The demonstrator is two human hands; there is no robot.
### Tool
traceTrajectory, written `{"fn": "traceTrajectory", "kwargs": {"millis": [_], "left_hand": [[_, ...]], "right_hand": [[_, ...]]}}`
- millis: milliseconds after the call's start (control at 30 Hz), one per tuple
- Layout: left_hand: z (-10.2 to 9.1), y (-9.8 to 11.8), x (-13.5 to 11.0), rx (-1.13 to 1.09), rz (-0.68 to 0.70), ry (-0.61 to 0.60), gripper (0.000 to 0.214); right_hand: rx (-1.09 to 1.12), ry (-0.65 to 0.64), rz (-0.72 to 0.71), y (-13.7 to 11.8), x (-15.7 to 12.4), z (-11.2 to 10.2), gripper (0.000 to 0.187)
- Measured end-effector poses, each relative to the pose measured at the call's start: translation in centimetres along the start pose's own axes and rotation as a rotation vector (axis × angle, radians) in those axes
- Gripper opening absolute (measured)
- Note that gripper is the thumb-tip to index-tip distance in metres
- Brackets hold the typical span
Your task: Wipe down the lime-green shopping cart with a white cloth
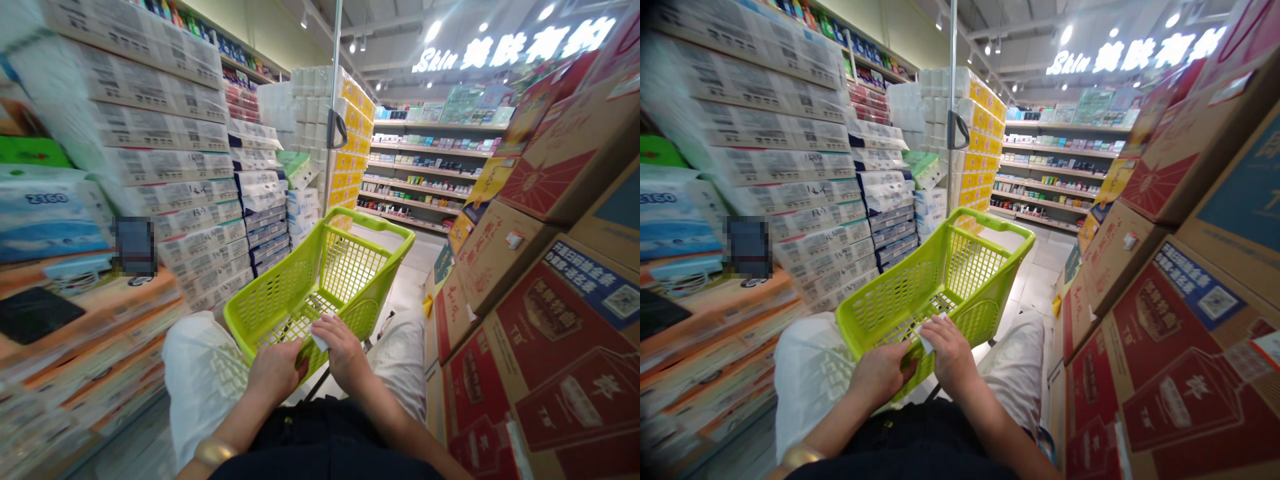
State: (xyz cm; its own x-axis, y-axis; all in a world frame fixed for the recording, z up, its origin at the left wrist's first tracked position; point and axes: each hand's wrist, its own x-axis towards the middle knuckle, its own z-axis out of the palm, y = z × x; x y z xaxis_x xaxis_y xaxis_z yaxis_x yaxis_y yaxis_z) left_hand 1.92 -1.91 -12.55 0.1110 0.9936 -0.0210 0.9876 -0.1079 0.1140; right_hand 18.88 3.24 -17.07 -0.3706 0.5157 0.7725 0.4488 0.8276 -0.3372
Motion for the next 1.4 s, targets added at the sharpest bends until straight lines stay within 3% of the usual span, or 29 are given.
{"fn": "traceTrajectory", "kwargs": {"millis": [100, 267, 467, 700, 867, 1067, 1267, 1400], "left_hand": [[-0.2, -0.1, -0.1, -0.001, 0.002, -0.001, 0.023], [-0.3, -0.4, -0.1, 0.008, 0.002, 0.012, 0.021], [-0.2, -1.2, -0.2, -0.009, 0.026, 0.014, 0.021], [-0.3, -1.1, -0.1, 0.025, 0.014, 0.000, 0.022], [-0.4, -0.5, -0.3, 0.012, -0.027, 0.012, 0.020], [-0.2, -0.1, -0.3, 0.023, -0.033, 0.029, 0.023], [-0.4, -0.3, -0.3, 0.015, -0.021, 0.011, 0.019], [-0.4, -0.3, -0.3, -0.004, -0.012, 0.022, 0.021]], "right_hand": [[-0.001, -0.011, 0.002, 0.4, 0.2, -0.3, 0.046], [-0.039, 0.081, 0.096, 2.1, 0.5, -1.3, 0.047], [-0.003, -0.008, -0.005, 0.8, 0.1, -0.4, 0.048], [-0.063, 0.102, 0.071, 1.6, 0.6, -0.9, 0.047], [-0.008, 0.012, 0.030, 0.7, 0.4, -0.5, 0.047], [-0.055, 0.108, 0.131, 2.3, 0.7, -1.8, 0.049], [-0.002, 0.004, 0.031, 1.2, 0.4, -1.0, 0.047], [-0.033, 0.057, 0.080, 2.0, 0.8, -1.6, 0.049]]}}
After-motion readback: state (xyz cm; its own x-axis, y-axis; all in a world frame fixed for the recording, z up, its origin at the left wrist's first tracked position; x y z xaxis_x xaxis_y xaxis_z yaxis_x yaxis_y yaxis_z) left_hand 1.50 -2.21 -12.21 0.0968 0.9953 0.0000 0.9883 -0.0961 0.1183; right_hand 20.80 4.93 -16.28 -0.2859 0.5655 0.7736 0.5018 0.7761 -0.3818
